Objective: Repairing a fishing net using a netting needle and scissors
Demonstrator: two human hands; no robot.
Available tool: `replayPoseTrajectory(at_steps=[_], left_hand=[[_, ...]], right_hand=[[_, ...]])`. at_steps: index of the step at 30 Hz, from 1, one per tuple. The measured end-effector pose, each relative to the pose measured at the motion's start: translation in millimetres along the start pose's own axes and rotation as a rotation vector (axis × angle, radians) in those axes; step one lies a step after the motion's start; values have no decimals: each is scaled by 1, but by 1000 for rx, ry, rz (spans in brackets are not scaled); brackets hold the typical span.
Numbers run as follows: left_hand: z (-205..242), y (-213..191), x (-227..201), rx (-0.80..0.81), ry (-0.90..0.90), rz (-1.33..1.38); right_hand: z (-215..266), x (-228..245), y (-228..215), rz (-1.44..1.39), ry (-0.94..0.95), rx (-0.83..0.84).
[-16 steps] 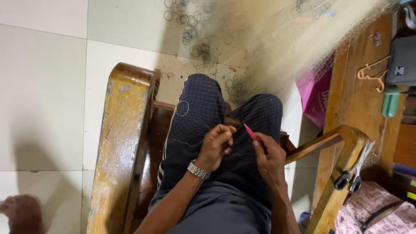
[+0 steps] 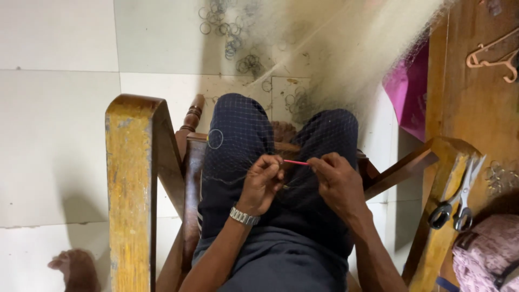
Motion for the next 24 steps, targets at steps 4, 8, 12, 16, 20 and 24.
replayPoseTrajectory(at_steps=[4,8,12,16,20,24], left_hand=[[6,4,1,40,-53,22],[8,0,5,56,-106,77],[11,2,8,91,-174,169],[9,3,12,89,-170,172],[5,-7,20,46,-118,77],[8,-2,12,-22,-29,-33]], right_hand=[[-12,9,-9,45,-77,47],[-22,-1,-1,-56,-194,38],[-30,-6,13,-241,-364,12],[-29,12,17,-402,-428,-64],[-29,44,16,-363,-431,-140],[-35,62,16,-272,-339,-135]])
Point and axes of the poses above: each hand's wrist, its own z-axis away from the middle knuckle, its own y-axis out of the palm, x = y × z, the point moved 4 cm from there along -z, towards the middle knuckle, and after that the axes turned 5 degrees about -z, right-handed, at the moved point
